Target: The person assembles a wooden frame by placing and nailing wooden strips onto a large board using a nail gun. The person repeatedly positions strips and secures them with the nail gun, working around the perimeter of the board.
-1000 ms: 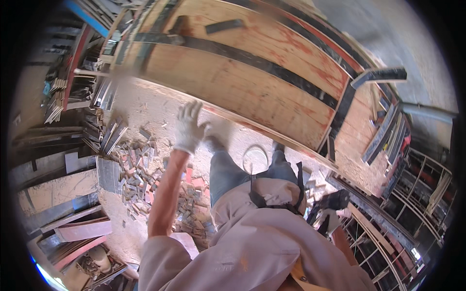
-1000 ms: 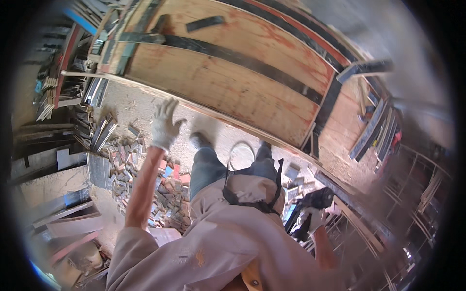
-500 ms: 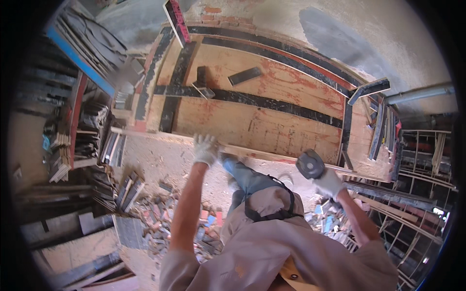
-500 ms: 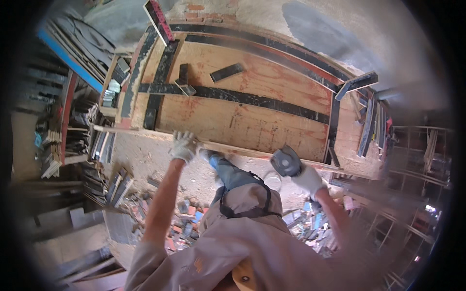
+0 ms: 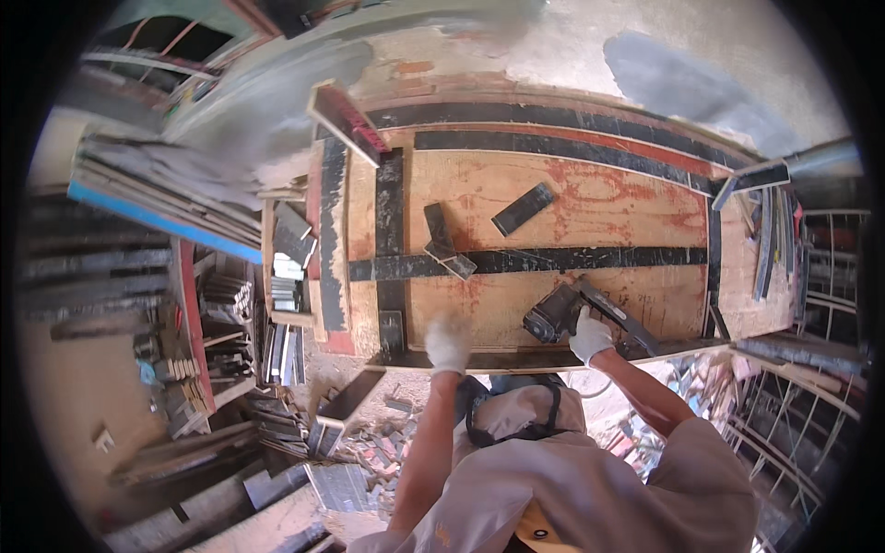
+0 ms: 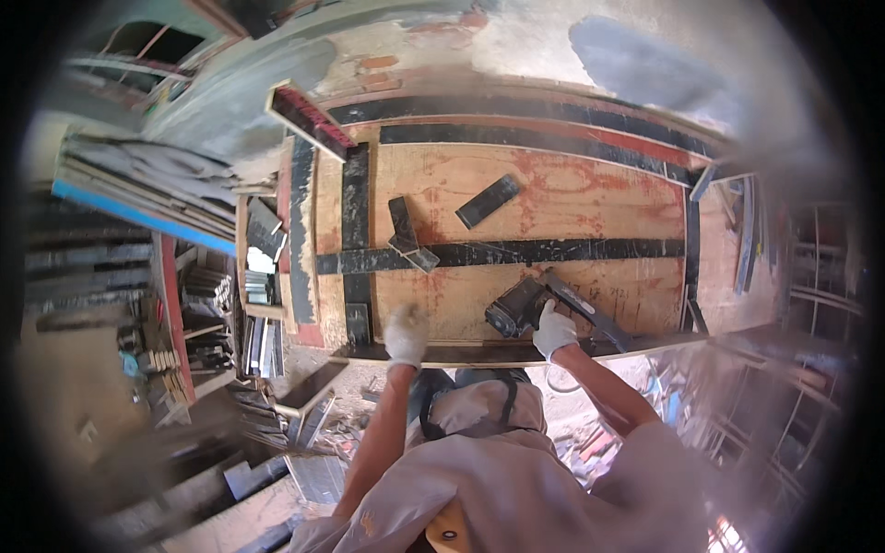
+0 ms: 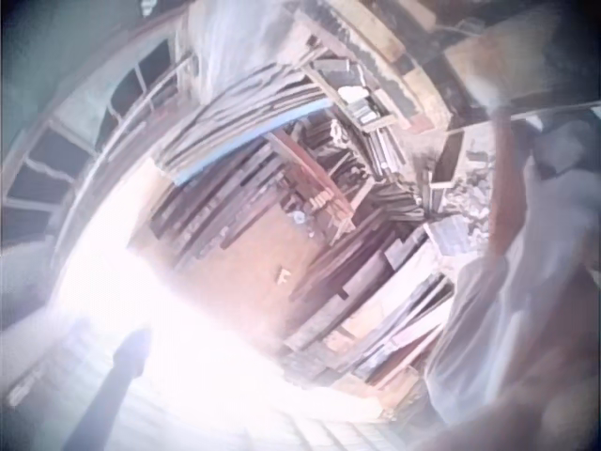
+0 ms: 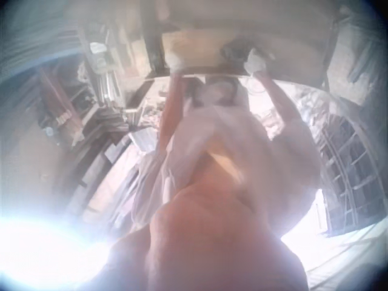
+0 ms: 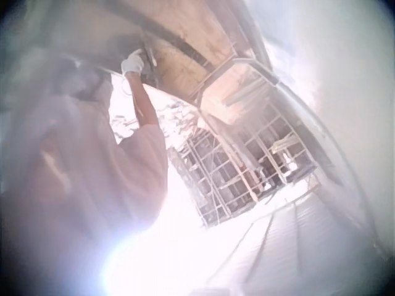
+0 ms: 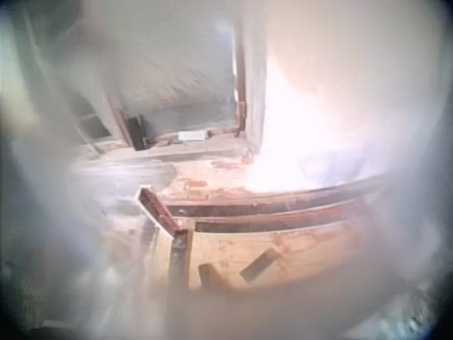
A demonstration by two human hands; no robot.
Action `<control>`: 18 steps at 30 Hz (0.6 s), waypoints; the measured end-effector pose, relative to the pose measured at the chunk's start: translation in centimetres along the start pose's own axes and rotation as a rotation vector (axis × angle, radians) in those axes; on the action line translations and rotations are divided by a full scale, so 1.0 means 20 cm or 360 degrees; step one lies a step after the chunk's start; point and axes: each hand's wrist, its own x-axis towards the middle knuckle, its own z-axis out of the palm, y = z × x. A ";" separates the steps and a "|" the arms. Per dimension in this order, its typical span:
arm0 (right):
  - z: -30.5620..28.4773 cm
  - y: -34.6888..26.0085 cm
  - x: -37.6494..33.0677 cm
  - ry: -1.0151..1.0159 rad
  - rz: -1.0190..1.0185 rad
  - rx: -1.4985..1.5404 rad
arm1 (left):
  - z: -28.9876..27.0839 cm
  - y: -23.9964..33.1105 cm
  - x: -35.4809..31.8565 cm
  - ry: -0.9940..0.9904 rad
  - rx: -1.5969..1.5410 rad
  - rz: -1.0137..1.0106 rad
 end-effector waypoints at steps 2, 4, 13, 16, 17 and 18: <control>0.03 -0.02 -0.01 -0.0007 0.0017 0.0055 | -0.07 -0.11 0.32 0.0328 -0.0002 0.0059; -0.03 -0.09 0.02 -0.0147 0.0080 0.0125 | -0.15 -0.24 0.68 0.0465 0.0109 0.0017; -0.61 -0.57 0.69 0.0896 -0.0456 -0.0528 | -0.37 -0.18 1.65 0.0215 0.0293 -0.0112; -0.68 -0.66 0.98 0.1210 -0.0776 -0.0864 | -0.31 -0.14 1.75 0.0243 0.0077 -0.0027; -0.69 -0.71 1.03 0.0755 -0.0741 -0.0897 | -0.30 -0.14 1.78 0.0254 -0.0041 0.0003; -0.77 -0.82 1.05 0.0297 -0.0727 -0.0930 | -0.30 -0.18 1.81 0.0284 -0.0106 0.0018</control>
